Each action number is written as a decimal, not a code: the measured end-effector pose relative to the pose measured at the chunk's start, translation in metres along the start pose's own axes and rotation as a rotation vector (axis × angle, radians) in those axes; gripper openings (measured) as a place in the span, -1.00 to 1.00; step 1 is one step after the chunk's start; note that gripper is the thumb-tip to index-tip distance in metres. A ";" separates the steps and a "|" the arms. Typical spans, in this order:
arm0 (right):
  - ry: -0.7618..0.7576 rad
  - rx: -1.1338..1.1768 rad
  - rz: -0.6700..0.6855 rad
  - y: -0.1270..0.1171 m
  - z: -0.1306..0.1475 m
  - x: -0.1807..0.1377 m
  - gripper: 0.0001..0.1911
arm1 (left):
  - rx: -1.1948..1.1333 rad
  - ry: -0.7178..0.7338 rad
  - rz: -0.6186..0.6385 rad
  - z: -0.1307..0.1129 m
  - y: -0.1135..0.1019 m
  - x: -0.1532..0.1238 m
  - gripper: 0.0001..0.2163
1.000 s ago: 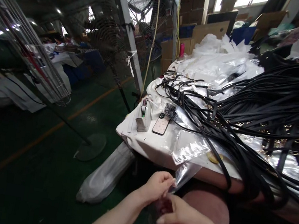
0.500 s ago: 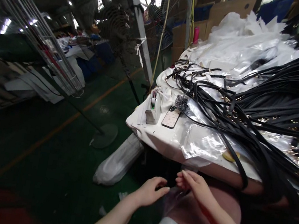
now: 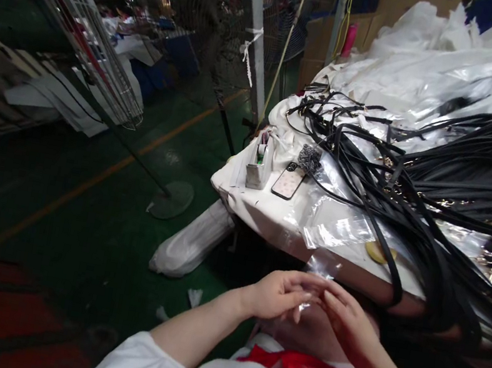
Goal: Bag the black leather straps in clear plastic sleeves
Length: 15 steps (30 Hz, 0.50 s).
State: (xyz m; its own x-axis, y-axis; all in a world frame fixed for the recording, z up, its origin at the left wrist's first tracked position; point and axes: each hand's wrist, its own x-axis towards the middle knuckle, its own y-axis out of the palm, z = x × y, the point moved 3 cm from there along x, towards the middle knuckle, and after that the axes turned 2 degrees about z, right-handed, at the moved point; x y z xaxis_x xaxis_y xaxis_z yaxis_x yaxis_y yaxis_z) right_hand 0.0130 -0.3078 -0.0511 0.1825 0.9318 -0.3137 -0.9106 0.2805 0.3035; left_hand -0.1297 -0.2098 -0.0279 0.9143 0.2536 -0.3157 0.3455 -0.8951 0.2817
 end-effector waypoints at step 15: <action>-0.053 -0.302 -0.235 0.008 0.011 -0.005 -0.67 | 0.186 -0.024 -0.332 0.010 0.008 0.001 -0.55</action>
State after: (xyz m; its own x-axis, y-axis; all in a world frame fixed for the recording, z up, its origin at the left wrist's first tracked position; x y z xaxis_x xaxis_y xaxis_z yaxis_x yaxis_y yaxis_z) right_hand 0.0085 -0.3078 -0.0374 0.4107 0.8633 -0.2935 -0.9086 0.4143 -0.0526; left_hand -0.1279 -0.2202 -0.0353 0.7527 0.5346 -0.3841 0.5761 -0.8173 -0.0086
